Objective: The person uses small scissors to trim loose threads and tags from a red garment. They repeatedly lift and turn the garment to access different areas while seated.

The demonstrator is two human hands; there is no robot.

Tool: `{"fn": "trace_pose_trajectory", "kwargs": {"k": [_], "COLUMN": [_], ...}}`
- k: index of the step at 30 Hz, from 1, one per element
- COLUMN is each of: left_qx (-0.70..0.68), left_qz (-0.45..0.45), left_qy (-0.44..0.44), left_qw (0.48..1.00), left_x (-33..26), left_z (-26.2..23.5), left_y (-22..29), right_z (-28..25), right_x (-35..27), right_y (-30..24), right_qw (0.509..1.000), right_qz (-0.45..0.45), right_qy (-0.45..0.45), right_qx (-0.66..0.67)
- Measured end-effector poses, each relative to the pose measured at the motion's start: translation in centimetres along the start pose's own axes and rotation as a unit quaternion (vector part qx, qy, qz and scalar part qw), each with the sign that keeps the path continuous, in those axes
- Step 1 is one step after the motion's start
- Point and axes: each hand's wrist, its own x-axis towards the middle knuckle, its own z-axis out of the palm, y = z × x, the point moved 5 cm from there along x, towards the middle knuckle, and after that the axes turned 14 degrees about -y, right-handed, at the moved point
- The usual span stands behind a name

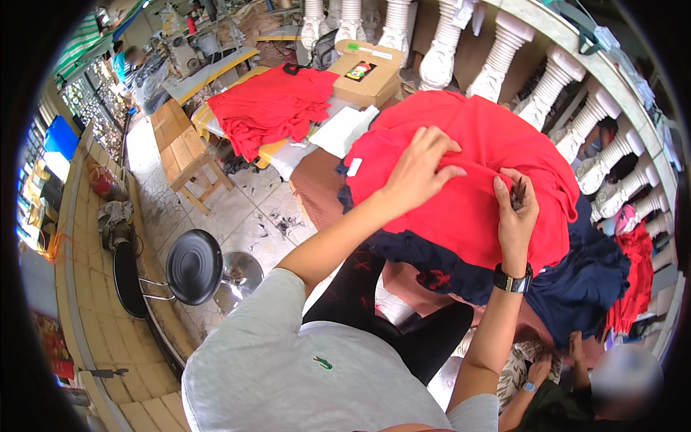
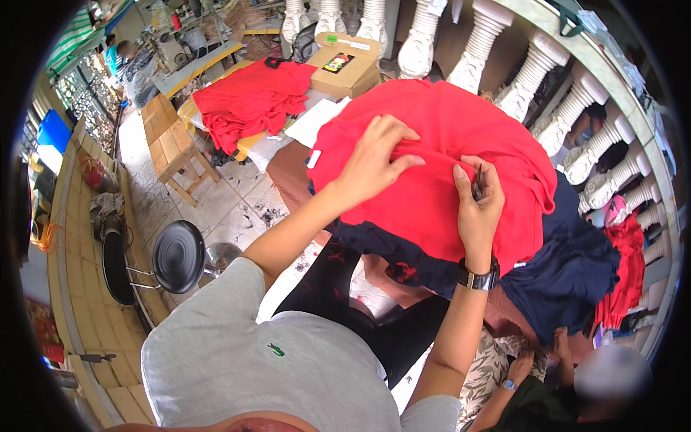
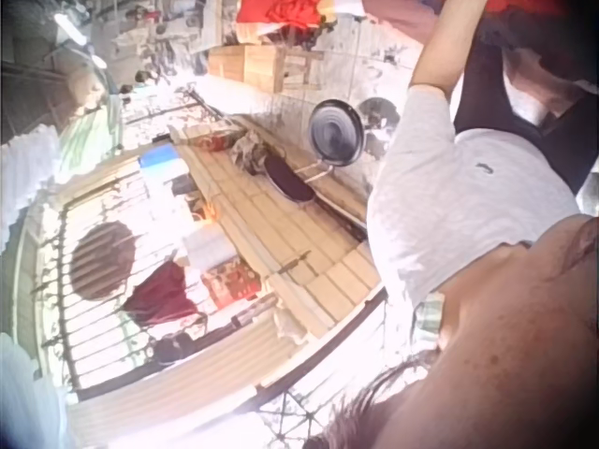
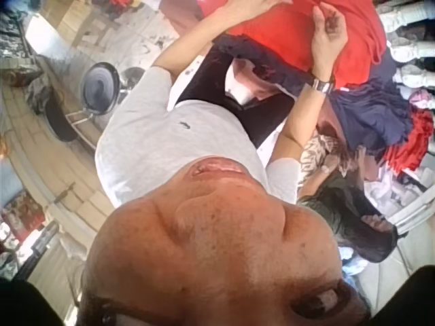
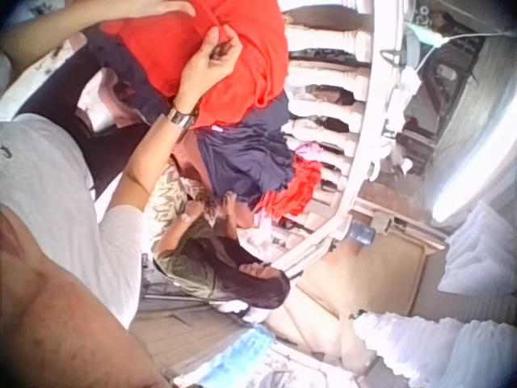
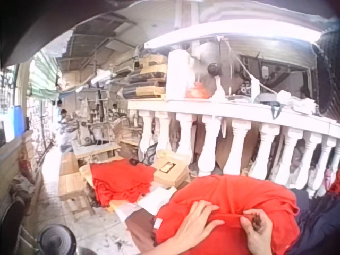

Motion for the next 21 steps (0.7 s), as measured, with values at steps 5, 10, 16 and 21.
{"fn": "trace_pose_trajectory", "kwargs": {"k": [5, 10, 16, 21], "left_qx": [-0.142, -0.155, -0.043, -0.065], "left_qz": [-0.058, -0.078, -0.052, -0.065], "left_qy": [-0.043, -0.089, -0.076, -0.106], "left_qw": [0.987, 0.981, 0.995, 0.99], "left_x": [0.5, 0.3, 0.4, 0.0], "left_z": [-1.2, -1.1, -1.6, -2.9], "left_y": [-0.7, -0.7, 0.5, 2.2], "right_z": [-0.9, -0.5, -0.5, -0.1], "right_x": [-0.2, -0.3, -0.7, -2.5], "right_y": [0.7, 0.4, 0.0, 0.3], "right_qw": [0.998, 0.998, 0.997, 0.997], "right_qz": [0.043, 0.025, -0.043, -0.069], "right_qy": [-0.002, -0.017, -0.038, 0.022], "right_qx": [0.038, 0.052, 0.048, 0.021]}}
